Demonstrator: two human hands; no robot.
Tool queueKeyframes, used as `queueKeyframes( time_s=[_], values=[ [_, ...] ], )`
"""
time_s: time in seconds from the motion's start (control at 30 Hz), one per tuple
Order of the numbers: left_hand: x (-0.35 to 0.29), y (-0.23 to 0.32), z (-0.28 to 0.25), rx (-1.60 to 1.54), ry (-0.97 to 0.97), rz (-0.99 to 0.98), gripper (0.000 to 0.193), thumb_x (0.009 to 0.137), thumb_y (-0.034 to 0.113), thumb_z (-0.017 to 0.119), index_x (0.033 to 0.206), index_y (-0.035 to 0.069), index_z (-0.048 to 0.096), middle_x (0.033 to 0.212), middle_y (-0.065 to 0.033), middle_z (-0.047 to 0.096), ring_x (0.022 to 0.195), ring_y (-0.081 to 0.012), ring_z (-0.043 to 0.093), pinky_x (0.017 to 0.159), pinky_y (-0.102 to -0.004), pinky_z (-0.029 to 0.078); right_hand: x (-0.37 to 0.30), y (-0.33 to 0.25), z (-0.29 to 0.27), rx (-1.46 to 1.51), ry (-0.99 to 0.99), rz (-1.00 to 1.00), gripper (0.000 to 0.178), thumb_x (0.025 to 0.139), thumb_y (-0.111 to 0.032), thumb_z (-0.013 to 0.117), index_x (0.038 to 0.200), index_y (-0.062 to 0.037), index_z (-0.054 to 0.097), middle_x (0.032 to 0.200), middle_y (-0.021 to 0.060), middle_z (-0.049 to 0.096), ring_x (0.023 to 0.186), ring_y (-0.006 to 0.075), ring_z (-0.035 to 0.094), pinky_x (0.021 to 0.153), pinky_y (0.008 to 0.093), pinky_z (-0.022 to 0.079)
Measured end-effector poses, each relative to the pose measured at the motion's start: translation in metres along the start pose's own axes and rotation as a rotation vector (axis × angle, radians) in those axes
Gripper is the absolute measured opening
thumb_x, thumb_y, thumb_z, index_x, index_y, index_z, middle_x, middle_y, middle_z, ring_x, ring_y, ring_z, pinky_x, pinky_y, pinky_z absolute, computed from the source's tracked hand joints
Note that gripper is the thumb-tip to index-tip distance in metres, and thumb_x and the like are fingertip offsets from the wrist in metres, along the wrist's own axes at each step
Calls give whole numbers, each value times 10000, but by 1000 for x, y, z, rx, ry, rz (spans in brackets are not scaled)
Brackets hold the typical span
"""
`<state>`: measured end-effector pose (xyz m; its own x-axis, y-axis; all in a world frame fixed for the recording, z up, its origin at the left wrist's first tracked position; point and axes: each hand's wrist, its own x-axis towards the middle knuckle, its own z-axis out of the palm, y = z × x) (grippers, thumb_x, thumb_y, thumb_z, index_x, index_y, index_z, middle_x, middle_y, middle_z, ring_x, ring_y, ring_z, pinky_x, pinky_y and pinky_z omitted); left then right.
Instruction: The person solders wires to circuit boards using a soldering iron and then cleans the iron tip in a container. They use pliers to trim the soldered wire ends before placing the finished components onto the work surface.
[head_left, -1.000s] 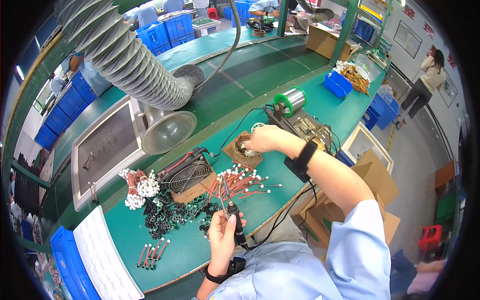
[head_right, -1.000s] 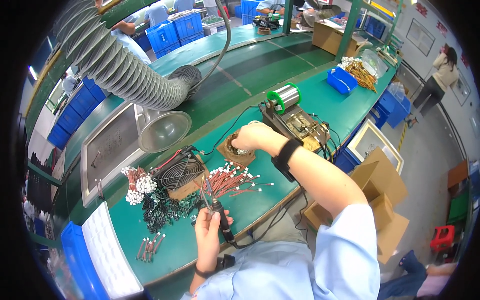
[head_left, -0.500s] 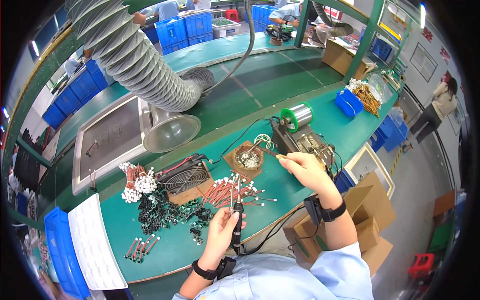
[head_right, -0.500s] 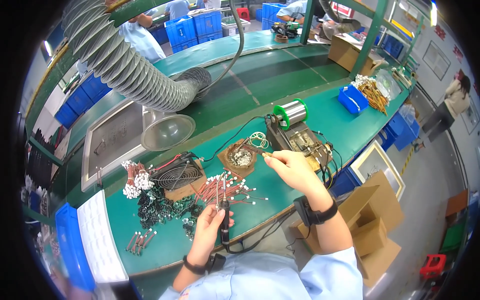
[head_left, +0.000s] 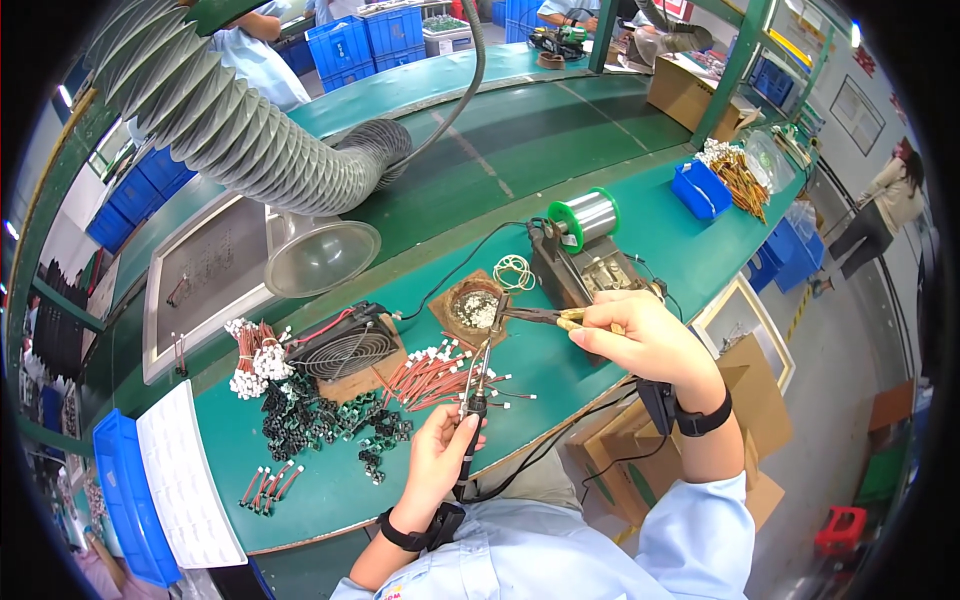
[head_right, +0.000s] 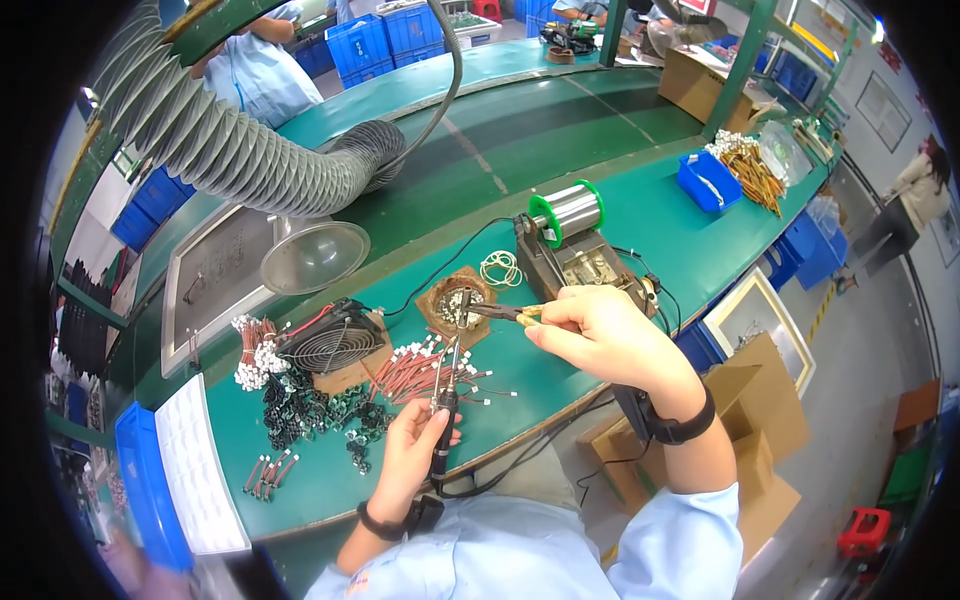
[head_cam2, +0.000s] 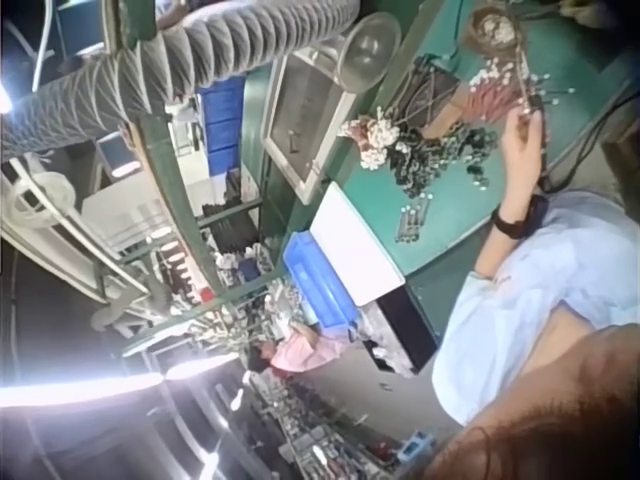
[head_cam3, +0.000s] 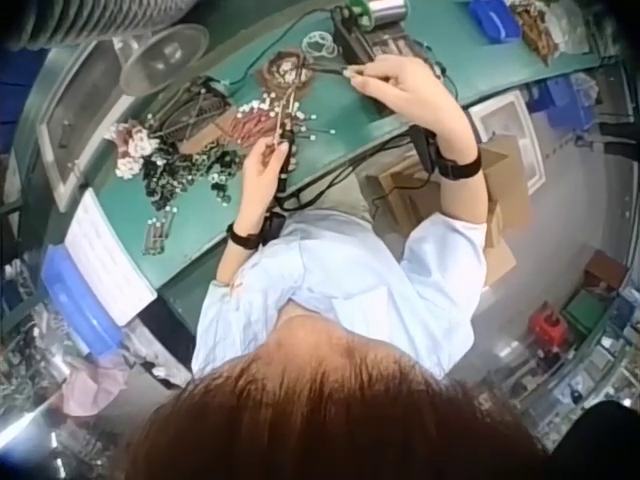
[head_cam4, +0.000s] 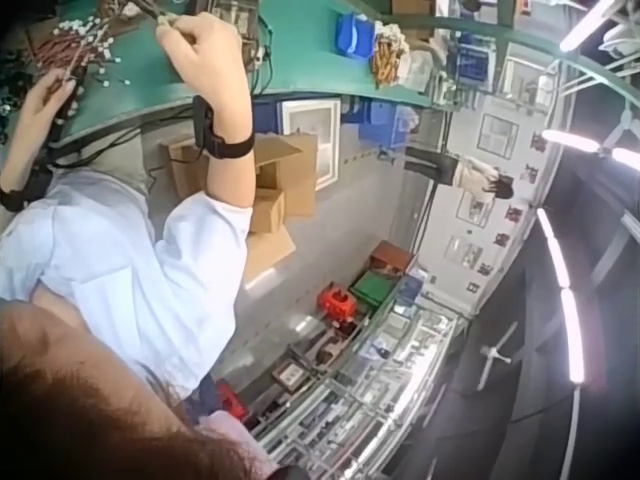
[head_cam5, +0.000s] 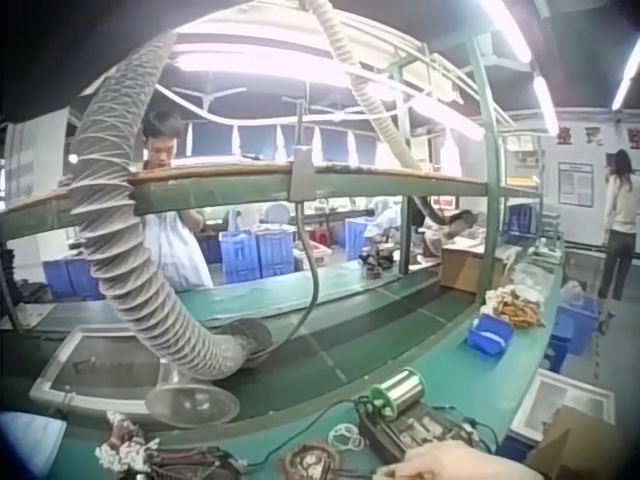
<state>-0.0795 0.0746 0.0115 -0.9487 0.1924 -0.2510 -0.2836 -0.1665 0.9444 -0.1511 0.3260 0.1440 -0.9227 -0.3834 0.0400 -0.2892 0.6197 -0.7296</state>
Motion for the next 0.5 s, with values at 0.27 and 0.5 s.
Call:
queueKeyframes(
  time_s=[0.27,0.5],
  values=[
    [-1,3,3,3,13,6,170,900,122,543,1006,-9,526,911,-90,615,738,-116,592,674,-241,503,0,-2,-3,-103,-32,-51,258,822,-200,604,640,-18,580,623,77,491,618,209,495,592,324,395],
    [-2,1,2,36,3,-5,188,903,128,542,1026,-12,524,919,-90,616,738,-111,588,683,-235,496,1,-3,-5,-169,-37,-133,241,808,-195,611,646,-19,584,623,77,488,615,220,492,572,330,388]
  ],
)
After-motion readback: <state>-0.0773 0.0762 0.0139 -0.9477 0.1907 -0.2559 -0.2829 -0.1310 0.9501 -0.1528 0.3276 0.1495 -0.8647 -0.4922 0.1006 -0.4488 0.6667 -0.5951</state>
